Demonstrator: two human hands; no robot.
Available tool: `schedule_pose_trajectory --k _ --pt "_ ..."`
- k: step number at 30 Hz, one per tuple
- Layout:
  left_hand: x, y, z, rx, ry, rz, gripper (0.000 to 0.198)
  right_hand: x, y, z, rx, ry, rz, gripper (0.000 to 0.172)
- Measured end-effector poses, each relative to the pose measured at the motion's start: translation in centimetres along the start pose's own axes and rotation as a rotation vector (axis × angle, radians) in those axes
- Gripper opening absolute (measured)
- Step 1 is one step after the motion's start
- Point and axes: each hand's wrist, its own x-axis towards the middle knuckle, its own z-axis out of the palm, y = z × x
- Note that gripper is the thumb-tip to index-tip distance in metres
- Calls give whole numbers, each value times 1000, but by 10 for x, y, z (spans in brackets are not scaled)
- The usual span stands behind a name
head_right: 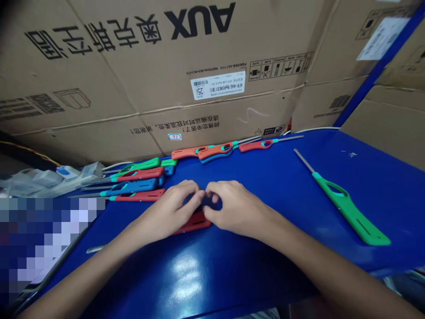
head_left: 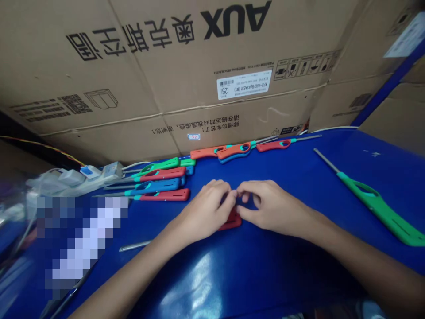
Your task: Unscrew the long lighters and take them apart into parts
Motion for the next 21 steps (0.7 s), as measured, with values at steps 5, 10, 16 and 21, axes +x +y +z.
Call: schedule_pose_trajectory --k 5,10,16,21 --pt "-8 -1 8 -284 141 -94 35 -1 -4 8 233 147 -92 7" --pt "-11 -1 10 -438 178 -96 33 -3 -7 15 251 266 -226 8" --pt "-37 -9 0 -294 78 -55 25 -12 4 -18 -55 235 -251 7" --pt "-69 -25 6 58 -18 -17 38 -20 92 -125 -322 341 307 11"
